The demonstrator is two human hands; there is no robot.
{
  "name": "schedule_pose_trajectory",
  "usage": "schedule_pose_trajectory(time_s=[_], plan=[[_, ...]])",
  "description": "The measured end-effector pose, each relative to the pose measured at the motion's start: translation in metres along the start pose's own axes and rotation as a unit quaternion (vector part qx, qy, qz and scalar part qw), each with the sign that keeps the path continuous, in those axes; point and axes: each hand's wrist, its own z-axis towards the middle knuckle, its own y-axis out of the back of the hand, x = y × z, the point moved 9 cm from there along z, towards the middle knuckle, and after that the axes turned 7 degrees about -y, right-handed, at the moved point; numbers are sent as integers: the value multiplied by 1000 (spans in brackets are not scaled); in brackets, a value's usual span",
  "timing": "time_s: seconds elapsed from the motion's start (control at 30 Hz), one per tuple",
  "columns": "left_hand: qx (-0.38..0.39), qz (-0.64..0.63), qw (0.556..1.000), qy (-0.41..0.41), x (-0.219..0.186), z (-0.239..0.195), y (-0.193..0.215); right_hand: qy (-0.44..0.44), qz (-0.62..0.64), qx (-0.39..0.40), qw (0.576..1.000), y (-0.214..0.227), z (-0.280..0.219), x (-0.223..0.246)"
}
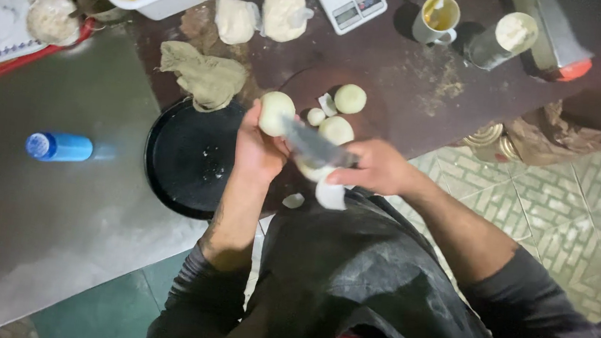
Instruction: The recorder peels and then slices an onion into thin strips using a chef's knife on a wooden cutting board.
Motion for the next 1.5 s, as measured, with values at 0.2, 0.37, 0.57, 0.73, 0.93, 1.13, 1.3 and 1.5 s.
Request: schedule_pose_trajectory(time_s=[0.2, 0.37, 0.57, 0.73, 0.93, 1.13, 1.3, 1.5], plan=[[73, -29, 996, -46, -6, 16, 25, -301, 152, -81, 938, 23, -35, -75], [-67, 506, 830, -224, 18, 98, 133, -212, 201, -173, 941, 29, -40, -98], [-10, 699, 673, -243, 66, 106, 153, -248, 229, -199, 920, 27, -54, -125], [35, 857, 371, -356, 75, 1, 77, -276, 222, -208, 912, 23, -67, -138], [297, 809, 356, -362, 111, -71, 129, -303, 216, -200, 906, 15, -75, -152], [324, 818, 419, -225, 139, -47, 188, -302, 219, -211, 903, 22, -98, -153], [151, 782, 487, -359, 93, -4, 91, -326, 244, -273, 871, 42, -149, -193], [92, 727, 604, -312, 34, 116, -20, -339, 314, -298, 835, 46, -196, -237]])
